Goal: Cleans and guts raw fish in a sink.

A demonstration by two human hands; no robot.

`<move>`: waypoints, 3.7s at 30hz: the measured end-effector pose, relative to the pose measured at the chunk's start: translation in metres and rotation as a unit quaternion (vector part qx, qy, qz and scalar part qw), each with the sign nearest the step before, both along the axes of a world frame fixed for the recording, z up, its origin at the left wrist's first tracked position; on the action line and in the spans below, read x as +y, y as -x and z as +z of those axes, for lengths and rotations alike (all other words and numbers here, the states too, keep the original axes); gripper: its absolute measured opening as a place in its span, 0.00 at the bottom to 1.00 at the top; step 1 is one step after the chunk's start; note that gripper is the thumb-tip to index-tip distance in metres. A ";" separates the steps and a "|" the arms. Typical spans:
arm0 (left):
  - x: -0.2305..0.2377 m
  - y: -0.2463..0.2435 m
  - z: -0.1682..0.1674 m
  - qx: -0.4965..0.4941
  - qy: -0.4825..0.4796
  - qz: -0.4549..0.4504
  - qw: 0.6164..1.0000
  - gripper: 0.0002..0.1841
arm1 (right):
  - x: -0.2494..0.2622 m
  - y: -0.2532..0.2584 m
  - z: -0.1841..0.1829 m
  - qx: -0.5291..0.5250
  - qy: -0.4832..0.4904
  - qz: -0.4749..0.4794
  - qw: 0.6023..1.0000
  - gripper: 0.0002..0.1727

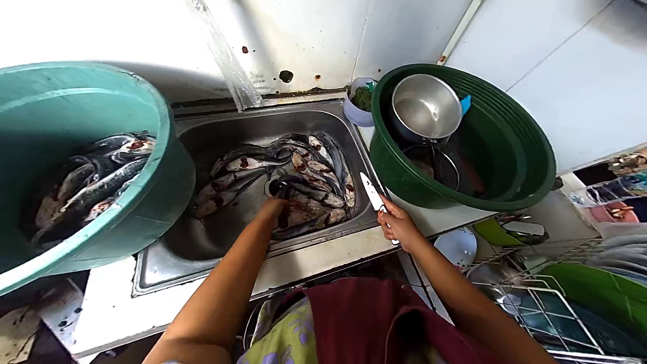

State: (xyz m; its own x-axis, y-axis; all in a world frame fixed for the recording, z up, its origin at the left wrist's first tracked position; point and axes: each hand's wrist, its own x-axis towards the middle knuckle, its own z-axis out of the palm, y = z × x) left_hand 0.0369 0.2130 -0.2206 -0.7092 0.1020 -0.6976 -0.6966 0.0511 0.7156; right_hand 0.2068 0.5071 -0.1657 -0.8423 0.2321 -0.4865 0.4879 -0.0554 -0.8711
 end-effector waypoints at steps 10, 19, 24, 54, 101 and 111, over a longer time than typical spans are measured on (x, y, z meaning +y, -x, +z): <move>0.011 -0.022 0.021 0.077 -0.191 0.072 0.976 0.08 | -0.048 0.023 0.026 -0.015 -0.190 0.134 0.972 0.32; 0.020 -0.026 0.012 0.181 -0.251 -0.009 0.951 0.16 | -0.133 0.047 0.076 0.080 -0.533 0.344 0.768 0.35; 0.026 -0.030 0.009 0.240 -0.210 -0.044 0.947 0.18 | -0.152 0.054 0.079 0.006 -0.572 0.336 0.748 0.36; 0.024 -0.027 0.009 0.282 -0.250 -0.027 0.926 0.13 | -0.132 0.053 0.065 0.182 -0.382 0.171 0.890 0.33; -0.041 0.102 -0.044 0.453 0.435 -0.627 0.462 0.34 | -0.055 -0.018 0.018 -0.087 -0.252 0.139 0.954 0.32; -0.020 0.115 -0.051 0.437 0.370 -0.677 0.463 0.24 | -0.051 -0.031 0.015 -0.106 -0.231 0.116 0.960 0.32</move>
State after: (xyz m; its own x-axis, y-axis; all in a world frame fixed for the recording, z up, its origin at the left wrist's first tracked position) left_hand -0.0780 0.1935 -0.2715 -0.3902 0.8273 -0.4042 0.8701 0.4748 0.1318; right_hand 0.2382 0.4565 -0.1502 -0.7908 0.2823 -0.5431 0.6095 0.4446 -0.6564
